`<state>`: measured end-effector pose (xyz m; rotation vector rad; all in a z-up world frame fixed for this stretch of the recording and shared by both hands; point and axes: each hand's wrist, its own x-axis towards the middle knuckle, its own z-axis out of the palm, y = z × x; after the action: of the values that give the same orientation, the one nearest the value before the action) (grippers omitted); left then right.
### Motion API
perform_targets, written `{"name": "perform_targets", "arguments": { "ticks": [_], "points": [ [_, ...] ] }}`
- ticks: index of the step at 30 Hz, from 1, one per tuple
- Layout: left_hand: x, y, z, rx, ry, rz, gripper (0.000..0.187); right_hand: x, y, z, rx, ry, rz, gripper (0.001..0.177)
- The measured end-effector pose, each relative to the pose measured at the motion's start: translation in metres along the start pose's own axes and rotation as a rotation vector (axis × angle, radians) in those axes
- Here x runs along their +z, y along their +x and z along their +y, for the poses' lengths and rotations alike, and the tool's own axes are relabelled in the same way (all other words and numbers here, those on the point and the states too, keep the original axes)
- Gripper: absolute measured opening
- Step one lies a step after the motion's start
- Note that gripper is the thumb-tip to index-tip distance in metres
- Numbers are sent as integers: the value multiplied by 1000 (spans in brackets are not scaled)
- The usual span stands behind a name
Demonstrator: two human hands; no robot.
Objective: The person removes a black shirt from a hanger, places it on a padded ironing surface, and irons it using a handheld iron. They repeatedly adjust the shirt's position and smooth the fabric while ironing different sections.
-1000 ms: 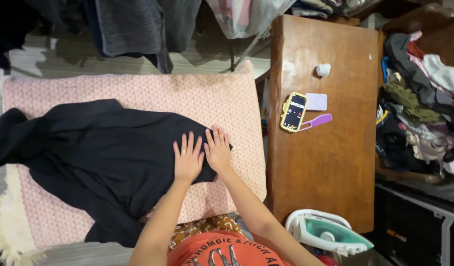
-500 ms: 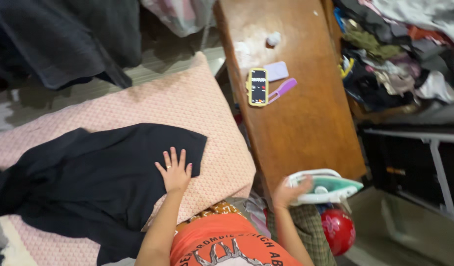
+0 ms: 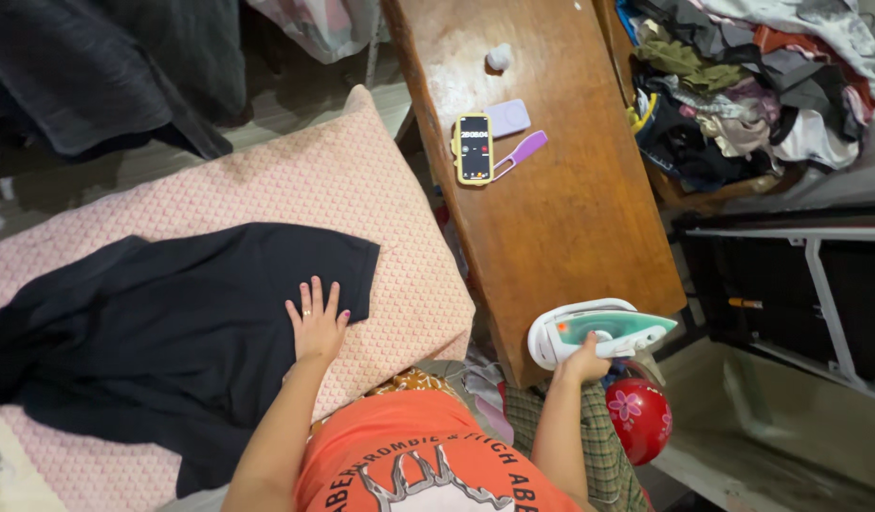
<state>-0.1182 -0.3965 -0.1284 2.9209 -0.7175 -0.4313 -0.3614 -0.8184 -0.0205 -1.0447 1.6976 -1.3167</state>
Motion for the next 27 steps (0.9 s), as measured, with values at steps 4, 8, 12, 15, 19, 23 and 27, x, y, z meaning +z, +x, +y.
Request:
{"name": "perform_targets", "arguments": {
  "ticks": [4, 8, 12, 15, 19, 23, 27],
  "points": [
    [-3, -26, -7, 67, -65, -39, 70, -4, -7, -5, -13, -287, 60, 41],
    [-8, -56, -14, 127, -46, -95, 71, 2, -9, -4, -155, -69, 6, 43],
    [-15, -65, -15, 135, -28, -144, 73, 6, -9, -1, -140, -51, 6, 43],
    [-20, -64, -15, 158, -18, -150, 73, 4, -10, 0, -155, -161, 19, 44],
    [-26, -68, -18, 240, 46, -234, 71, 0, -11, -3, -259, 30, -204, 56],
    [-28, -64, -17, 283, 42, -214, 71, -3, -3, -9, -265, 26, -358, 59],
    [-25, -45, -11, 322, -2, -135, 68, -5, 0, -11, -285, -5, -420, 59]
  ]
}}
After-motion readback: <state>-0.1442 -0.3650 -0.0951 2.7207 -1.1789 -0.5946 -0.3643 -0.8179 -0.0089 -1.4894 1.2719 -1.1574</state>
